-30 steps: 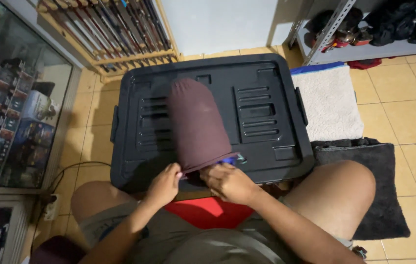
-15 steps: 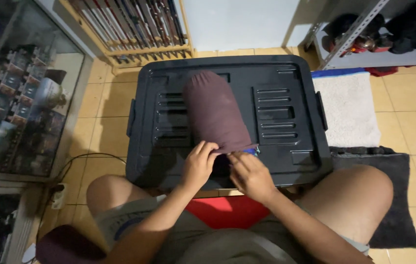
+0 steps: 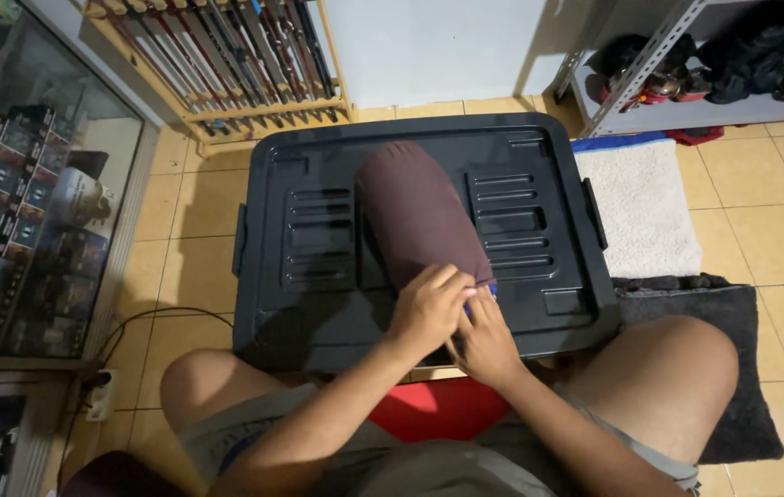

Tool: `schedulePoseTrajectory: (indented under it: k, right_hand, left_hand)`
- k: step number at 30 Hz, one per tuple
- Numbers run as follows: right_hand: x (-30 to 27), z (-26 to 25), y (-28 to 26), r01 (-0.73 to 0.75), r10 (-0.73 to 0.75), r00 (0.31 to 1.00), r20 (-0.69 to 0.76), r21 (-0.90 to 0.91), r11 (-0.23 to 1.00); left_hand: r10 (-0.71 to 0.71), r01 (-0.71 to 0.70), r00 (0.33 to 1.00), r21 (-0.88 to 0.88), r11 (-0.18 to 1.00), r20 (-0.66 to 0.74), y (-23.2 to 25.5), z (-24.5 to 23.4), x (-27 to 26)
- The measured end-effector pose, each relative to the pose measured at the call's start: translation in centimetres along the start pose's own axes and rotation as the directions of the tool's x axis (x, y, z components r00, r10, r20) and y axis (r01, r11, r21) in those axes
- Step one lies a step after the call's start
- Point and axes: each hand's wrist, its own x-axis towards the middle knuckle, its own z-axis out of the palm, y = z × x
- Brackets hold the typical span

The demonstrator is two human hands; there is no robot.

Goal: The person rolls a blue sleeping bag by hand on top of a plastic bin lid, then stuffs the rolled sleeping bag into a brown fabric pouch and secures it with a drawstring.

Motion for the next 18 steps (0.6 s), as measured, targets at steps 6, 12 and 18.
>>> schedulePoseTrajectory:
  k: [6, 12, 18]
  right_hand:
    - [-1.1, 11.3, 4.5, 0.02, 0.006, 0.973, 0.229, -0.113, 0.993]
    - [7.5, 3.3, 1.8, 0.045, -0.135, 0.947, 0.292, 0.293, 0.955]
    - [8.6, -7.0, 0.8, -0.155, -0.214, 0.916, 0.339, 0.792, 0.591]
  left_hand:
    - [-0.027, 0.027, 1.0, -0.024, 0.999, 0.008, 1.0, 2.4, -0.9]
    - [-0.152, 0.153, 0.988, -0.103, 0.983, 0.013, -1.4, -1.9, -2.2]
    - [-0.493, 0.502, 0.84, 0.019, 0.865, 0.227, -5.4, -6.1, -10.4]
